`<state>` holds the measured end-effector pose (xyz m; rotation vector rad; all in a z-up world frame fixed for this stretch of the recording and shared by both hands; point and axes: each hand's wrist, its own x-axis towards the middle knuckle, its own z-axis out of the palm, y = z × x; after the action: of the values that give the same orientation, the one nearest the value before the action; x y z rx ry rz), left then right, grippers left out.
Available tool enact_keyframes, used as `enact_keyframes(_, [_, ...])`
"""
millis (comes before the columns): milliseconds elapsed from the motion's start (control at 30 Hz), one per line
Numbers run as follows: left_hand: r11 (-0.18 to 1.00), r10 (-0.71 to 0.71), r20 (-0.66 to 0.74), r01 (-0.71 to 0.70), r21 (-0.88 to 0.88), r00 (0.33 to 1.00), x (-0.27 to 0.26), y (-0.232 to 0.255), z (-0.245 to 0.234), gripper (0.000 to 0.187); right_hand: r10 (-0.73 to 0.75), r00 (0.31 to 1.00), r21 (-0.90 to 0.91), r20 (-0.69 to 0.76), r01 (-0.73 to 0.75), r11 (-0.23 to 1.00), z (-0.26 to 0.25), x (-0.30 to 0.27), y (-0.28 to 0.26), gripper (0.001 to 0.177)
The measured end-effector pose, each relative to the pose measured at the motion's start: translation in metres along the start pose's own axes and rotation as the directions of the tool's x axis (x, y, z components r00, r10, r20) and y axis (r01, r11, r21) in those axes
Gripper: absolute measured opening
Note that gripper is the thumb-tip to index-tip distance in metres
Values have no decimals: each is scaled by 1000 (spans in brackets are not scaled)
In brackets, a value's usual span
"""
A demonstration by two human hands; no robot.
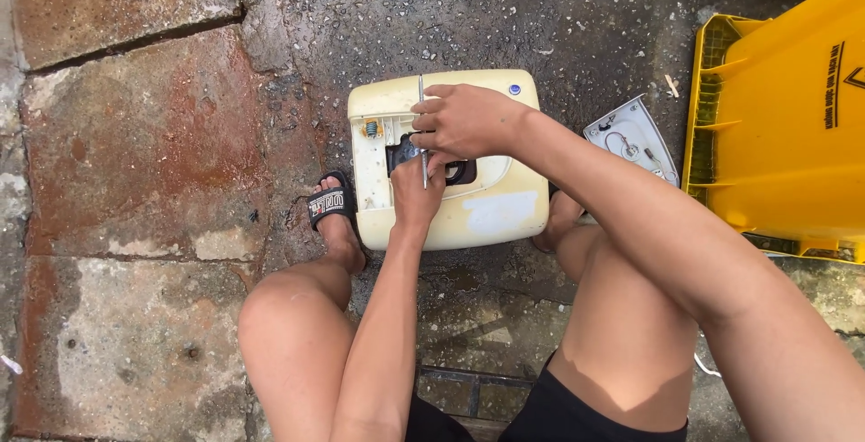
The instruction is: Securing heating element screws and nuts on an appliance using a screwdriver and a wrench.
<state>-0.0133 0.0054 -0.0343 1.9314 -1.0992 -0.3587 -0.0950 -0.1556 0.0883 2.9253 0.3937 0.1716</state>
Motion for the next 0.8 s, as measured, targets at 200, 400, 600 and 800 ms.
enact_keyframes(200, [1000, 15, -14, -14, 25, 1000, 1, 4, -1, 37, -56, 998, -30, -19, 55, 998, 29, 0, 9, 64])
enact_keyframes(400, [995, -37, 41, 33, 90, 998, 5, -7, -5, 30, -61, 998, -31, -23, 60, 998, 26, 11, 15, 64])
enact_keyframes(600, [994, -39, 48, 34, 102, 998, 8, -10, -3, 27, 48, 998, -25, 34, -47, 999, 32, 14, 18, 63])
enact_keyframes(800, [993, -43, 70, 36, 111, 997, 2, -8, 2, 24, 166, 981, -19, 98, -165, 986, 33, 0, 11, 63])
